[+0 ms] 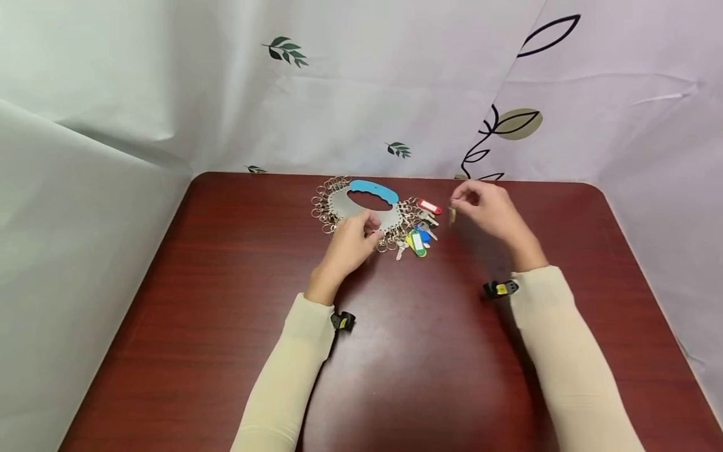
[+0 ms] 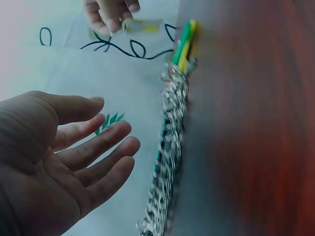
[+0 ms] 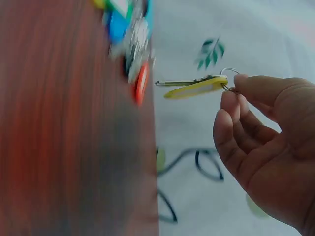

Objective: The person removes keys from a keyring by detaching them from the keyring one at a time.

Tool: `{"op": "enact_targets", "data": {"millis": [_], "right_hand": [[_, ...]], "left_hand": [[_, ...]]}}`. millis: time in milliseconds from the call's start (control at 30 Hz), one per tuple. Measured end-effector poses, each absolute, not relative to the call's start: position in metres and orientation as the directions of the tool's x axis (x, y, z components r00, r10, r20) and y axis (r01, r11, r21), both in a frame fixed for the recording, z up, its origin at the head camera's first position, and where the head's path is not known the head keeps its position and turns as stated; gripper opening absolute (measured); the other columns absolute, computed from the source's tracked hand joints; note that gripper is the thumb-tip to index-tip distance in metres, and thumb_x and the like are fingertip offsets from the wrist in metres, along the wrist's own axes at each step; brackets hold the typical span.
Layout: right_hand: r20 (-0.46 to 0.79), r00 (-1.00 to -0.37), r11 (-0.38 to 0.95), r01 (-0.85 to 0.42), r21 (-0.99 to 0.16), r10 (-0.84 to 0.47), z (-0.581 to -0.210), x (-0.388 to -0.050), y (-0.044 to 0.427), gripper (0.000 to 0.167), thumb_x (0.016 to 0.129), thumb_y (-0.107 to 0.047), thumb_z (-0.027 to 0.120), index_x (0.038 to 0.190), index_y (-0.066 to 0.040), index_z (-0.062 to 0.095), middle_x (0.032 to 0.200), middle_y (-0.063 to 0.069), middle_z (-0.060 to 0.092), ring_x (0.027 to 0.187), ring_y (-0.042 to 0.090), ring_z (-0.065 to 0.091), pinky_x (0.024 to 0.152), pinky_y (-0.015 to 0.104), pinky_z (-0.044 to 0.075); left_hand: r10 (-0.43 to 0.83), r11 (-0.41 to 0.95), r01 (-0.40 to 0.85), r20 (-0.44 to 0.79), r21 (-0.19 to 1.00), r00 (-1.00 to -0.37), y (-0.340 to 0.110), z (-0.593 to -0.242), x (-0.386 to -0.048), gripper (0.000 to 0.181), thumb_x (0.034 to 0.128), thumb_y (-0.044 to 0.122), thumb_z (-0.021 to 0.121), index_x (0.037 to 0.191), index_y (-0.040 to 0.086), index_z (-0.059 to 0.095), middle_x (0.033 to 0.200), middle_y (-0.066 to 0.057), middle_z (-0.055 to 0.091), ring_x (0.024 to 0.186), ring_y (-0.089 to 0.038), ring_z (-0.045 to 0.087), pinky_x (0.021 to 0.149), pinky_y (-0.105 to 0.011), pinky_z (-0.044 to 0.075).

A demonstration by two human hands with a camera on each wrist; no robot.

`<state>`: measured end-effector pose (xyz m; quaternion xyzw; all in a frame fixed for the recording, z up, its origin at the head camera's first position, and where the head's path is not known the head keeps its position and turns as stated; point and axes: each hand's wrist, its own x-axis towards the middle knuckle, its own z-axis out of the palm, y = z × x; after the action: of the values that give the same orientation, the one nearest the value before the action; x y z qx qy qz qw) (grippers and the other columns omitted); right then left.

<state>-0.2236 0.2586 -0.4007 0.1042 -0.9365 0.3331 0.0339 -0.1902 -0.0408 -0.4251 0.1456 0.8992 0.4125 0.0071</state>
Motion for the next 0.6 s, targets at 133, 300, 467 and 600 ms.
{"op": "enact_targets", "data": {"millis": [133,300,467,600], "right_hand": [[0.085,-0.986,0.805,-0.165,-0.57,-0.142,-0.396,-0.229,0.288,0.011,0.099,-0.02,0.067,0.103,-0.01,0.07,0.088,0.008,0.066,0.08,0.02,0.056,0.069,0.027,0.043],[0.038,-0.991,0.825,-0.13,-0.55,-0.131,-0.389,-0.238,0.317,0.018,0.1,-0.022,0.066,0.104,-0.005,0.068,0.086,0.01,0.066,0.07,0.014,0.058,0.06,0.024,0.043],[0.037,-0.993,0.863,-0.119,-0.49,-0.116,-0.387,-0.252,0.337,0.018,0.1,-0.019,0.063,0.101,-0.001,0.064,0.087,0.014,0.066,0.073,0.019,0.056,0.064,0.028,0.042],[0.076,-0.993,0.888,-0.115,-0.446,-0.09,-0.388,-0.259,0.35,0.018,0.099,-0.015,0.06,0.099,0.003,0.061,0.091,0.022,0.064,0.081,0.032,0.057,0.07,0.038,0.043]], "left_hand": [[0.301,0.669,0.28,0.093,0.689,-0.949,-0.054,-0.427,-0.188,0.019,0.096,0.011,0.072,0.112,0.003,0.068,0.109,-0.011,0.074,0.103,-0.026,0.068,0.095,-0.04,0.056],[0.337,0.721,0.304,0.068,0.622,-0.939,-0.071,-0.426,-0.187,0.019,0.0971,0.012,0.071,0.113,0.004,0.067,0.111,-0.011,0.073,0.104,-0.027,0.066,0.095,-0.043,0.055],[0.356,0.76,0.32,0.048,0.566,-0.933,-0.088,-0.427,-0.186,0.015,0.0972,0.012,0.07,0.11,0.005,0.066,0.109,-0.01,0.071,0.099,-0.026,0.065,0.09,-0.042,0.055],[0.368,0.785,0.332,0.037,0.524,-0.929,-0.099,-0.429,-0.184,0.014,0.0971,0.013,0.07,0.108,0.006,0.067,0.108,-0.01,0.07,0.107,-0.03,0.063,0.095,-0.045,0.053]]}}
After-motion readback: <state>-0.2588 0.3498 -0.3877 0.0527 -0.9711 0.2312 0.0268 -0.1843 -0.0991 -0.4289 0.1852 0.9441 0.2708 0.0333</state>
